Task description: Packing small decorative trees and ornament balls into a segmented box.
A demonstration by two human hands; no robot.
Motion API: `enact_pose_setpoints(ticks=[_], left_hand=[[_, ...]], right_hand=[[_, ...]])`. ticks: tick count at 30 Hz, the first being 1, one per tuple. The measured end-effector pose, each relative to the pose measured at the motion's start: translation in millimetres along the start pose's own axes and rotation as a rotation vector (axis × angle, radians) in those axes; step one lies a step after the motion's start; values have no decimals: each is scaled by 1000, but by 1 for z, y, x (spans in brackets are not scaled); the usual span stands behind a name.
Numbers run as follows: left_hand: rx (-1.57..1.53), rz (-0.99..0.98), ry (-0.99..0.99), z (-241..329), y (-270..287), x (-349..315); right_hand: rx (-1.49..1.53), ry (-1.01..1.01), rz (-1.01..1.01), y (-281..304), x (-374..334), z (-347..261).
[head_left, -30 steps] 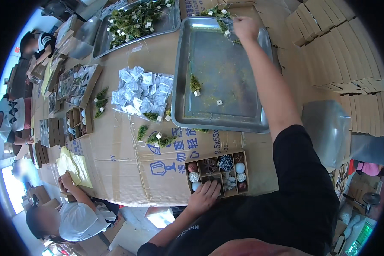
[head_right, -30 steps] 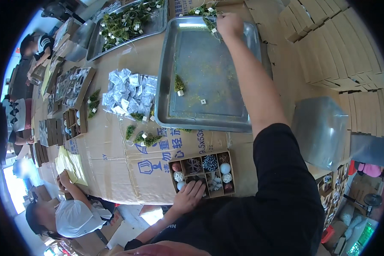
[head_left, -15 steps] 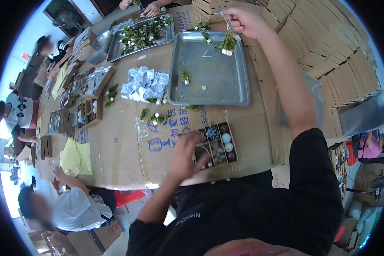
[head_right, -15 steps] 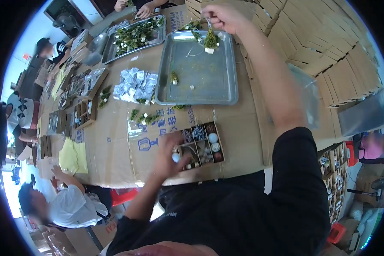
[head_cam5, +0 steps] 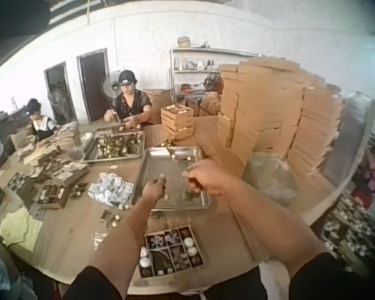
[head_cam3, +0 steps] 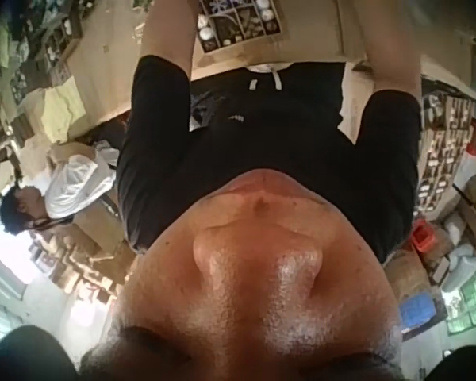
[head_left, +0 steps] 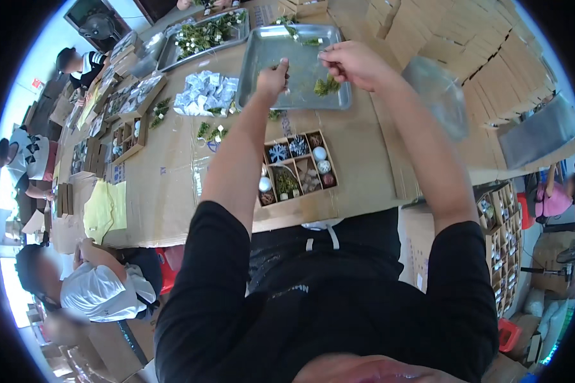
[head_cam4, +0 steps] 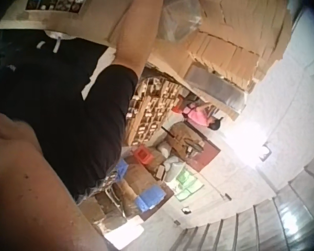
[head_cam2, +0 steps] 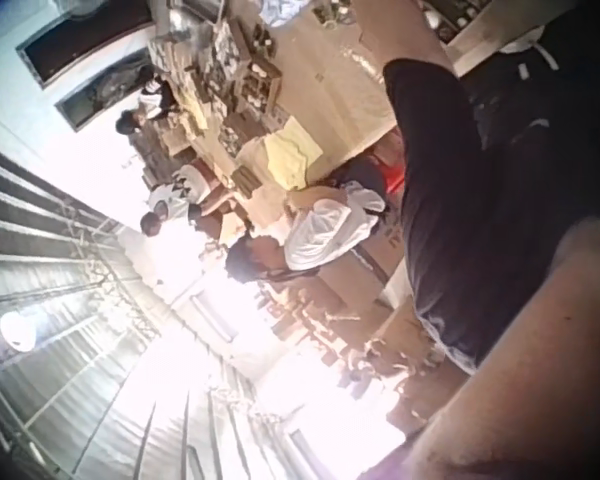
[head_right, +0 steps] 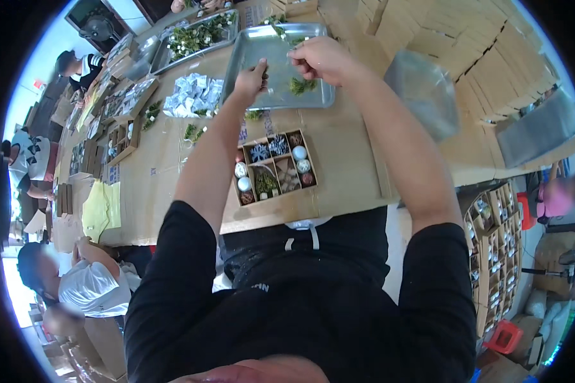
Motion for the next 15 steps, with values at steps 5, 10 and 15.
enact_pose_setpoints(ticks=[5, 10, 15], left_hand=[[-72, -81, -624, 101, -32, -79], [208, -99, -732, 113, -75, -226], [-504, -515, -390, 39, -89, -253]], right_hand=[[-120, -47, 0, 19, -75, 0], [-21, 33, -171, -18, -90, -14], [-164, 67, -48, -32, -113, -5]])
Point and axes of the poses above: each hand's wrist, its own x-axis towards the middle knuckle, its own y-axis out of the back of the hand, z = x × y, the point moved 9 cm from there along x, towards the middle knuckle, and after that the axes turned 2 degrees about -z, right-handed, at the moved point
